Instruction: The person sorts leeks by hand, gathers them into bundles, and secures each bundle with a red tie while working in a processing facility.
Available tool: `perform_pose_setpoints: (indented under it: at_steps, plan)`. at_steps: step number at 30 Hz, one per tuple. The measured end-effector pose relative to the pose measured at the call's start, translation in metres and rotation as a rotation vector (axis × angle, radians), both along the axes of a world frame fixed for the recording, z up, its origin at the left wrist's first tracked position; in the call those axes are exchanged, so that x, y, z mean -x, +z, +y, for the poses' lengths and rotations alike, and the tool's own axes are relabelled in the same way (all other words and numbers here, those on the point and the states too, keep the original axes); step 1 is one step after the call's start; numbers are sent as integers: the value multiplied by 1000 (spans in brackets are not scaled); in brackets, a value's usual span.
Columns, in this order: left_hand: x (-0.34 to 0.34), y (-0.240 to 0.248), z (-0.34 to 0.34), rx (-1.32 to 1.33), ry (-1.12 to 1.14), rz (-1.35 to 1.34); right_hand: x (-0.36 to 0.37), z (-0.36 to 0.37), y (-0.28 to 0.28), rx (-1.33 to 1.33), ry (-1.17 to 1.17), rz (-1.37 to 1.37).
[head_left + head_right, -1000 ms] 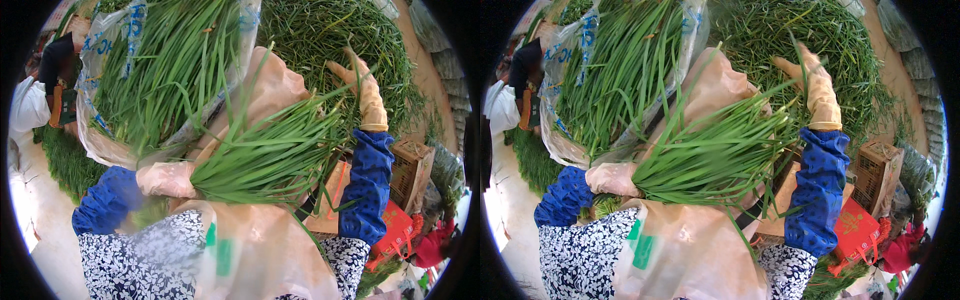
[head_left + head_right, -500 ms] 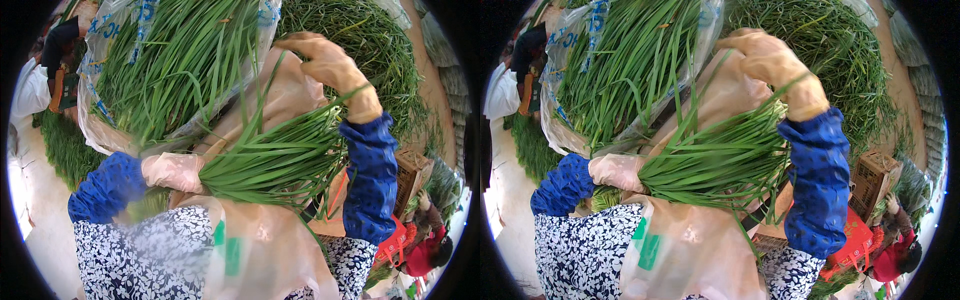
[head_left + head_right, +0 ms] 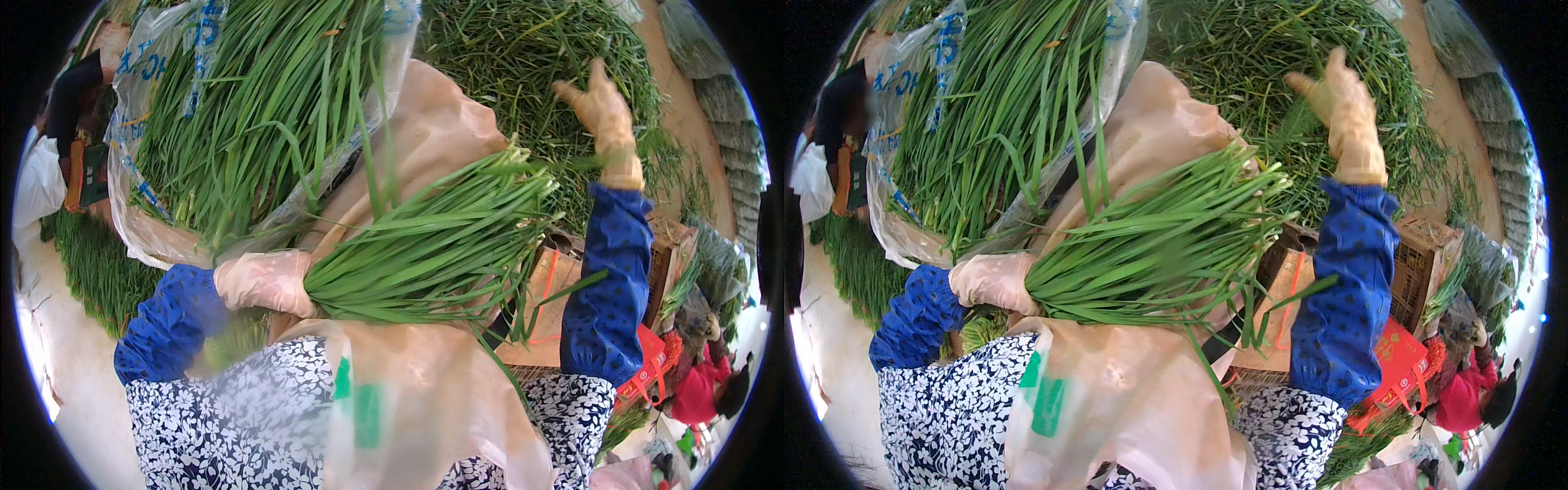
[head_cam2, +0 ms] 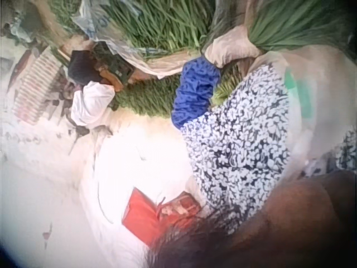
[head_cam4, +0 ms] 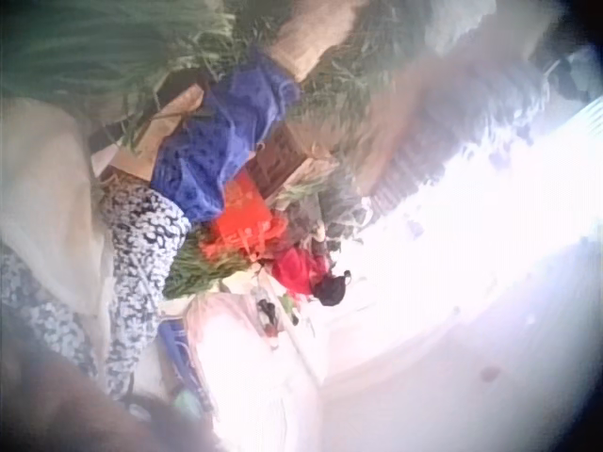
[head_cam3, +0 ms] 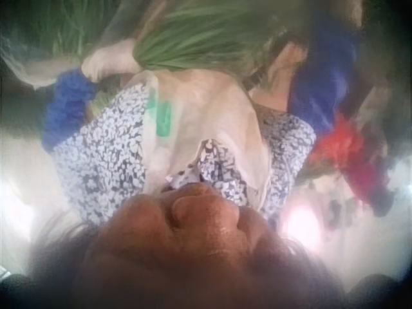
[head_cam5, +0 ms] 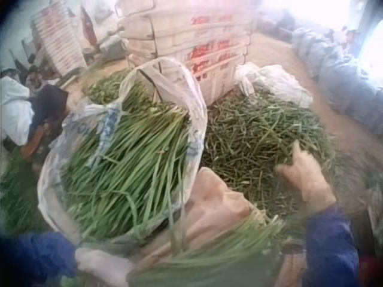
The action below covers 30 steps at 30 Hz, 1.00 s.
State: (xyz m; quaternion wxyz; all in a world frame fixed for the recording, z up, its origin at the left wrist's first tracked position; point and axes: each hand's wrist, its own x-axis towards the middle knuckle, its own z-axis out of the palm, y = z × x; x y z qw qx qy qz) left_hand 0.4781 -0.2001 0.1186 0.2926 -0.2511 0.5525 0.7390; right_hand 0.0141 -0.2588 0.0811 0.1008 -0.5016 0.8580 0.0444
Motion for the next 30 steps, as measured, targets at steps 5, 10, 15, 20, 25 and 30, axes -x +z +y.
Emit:
perform_pose_setpoints:
  at_steps: [5, 10, 15, 20, 25, 30]
  plan:
    - [4, 10, -1, 0, 7, -115, -51, 78, -18, -90, 53, -1269]
    - [35, 56, -5, 334, -54, -416, -48, 88, -10, 258, 157, -1187]
    - [7, 60, 12, 604, 328, -17, -43, 77, 68, 598, 404, -991]
    - [8, 29, 23, 346, 486, -151, -51, 71, 42, 368, 267, -865]
    - [8, 19, 20, 204, 562, -126, 36, 100, 10, 995, -483, -643]
    - [9, 21, 14, 116, 594, -167, -15, 154, -6, 529, -315, -828]
